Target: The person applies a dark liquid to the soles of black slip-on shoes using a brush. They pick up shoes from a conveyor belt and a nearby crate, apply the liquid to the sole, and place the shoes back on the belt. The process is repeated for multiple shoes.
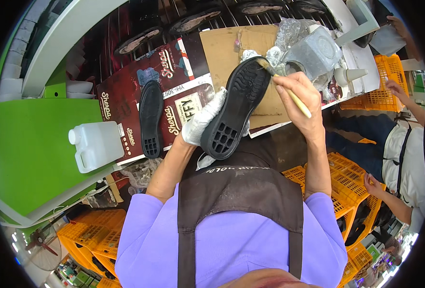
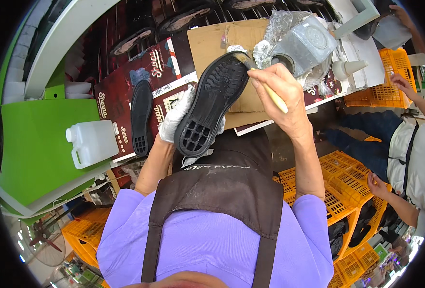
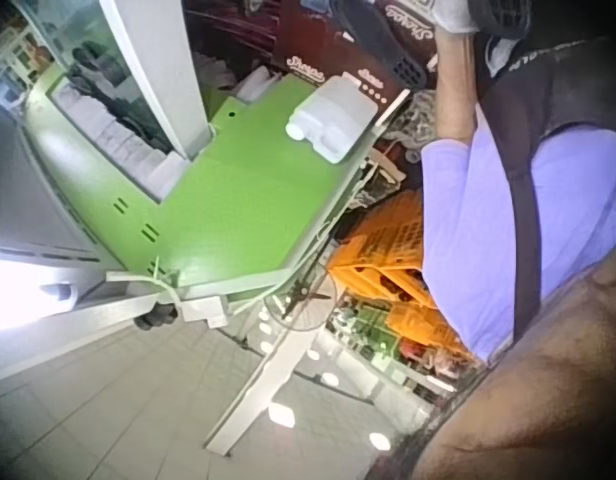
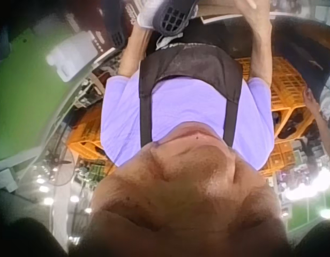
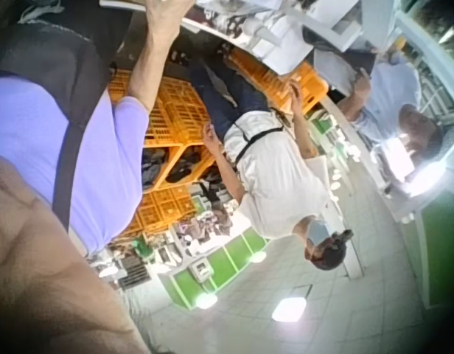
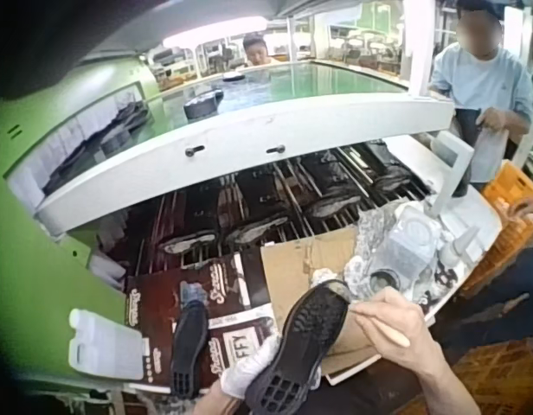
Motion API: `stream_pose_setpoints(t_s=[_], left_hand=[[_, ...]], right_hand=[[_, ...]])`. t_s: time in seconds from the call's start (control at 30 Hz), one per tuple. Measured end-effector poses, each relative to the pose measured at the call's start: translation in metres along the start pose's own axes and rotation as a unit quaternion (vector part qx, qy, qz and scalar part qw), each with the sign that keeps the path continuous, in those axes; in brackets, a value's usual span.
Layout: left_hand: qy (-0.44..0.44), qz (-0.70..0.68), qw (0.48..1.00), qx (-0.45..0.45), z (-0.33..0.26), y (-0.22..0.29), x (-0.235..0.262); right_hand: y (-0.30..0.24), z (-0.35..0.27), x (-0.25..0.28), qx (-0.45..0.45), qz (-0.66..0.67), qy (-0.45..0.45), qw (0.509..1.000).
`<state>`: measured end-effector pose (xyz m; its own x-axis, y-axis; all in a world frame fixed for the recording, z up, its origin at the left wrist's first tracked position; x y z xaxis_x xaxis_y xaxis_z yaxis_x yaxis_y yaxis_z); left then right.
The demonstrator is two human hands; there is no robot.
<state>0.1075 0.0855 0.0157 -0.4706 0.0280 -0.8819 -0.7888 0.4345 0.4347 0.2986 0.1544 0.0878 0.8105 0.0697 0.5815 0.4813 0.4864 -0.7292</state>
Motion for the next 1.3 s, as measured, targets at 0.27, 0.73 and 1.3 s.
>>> stream_pose_setpoints(t_s=[0.27, 0.73, 1.3], left_hand=[[0.004, 0.097, 0.993, -0.061, 0.003, 0.008, 0.013], [0.026, 0.014, 0.998, -0.063, -0.009, 0.01, 0.021], [0.068, -0.113, 0.988, -0.083, -0.006, 0.025, 0.04]], right_hand=[[-0.026, -0.013, -0.023, -0.007, 0.119, -0.113, 0.986], [0.02, 0.027, -0.021, 0.004, 0.052, 0.012, 0.999], [-0.045, -0.002, -0.053, 0.155, 0.098, -0.317, 0.931]])
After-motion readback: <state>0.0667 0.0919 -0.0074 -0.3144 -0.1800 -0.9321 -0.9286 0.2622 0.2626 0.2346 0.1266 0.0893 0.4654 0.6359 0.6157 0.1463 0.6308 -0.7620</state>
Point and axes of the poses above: each hand's wrist, its own z-axis towards the middle knuckle, its own x-axis out of the back of the hand, y = z × x, the point moved 3 cm from there along z, towards the middle knuckle, and after that the axes turned 9 degrees about -x, right-handed, at the moved point
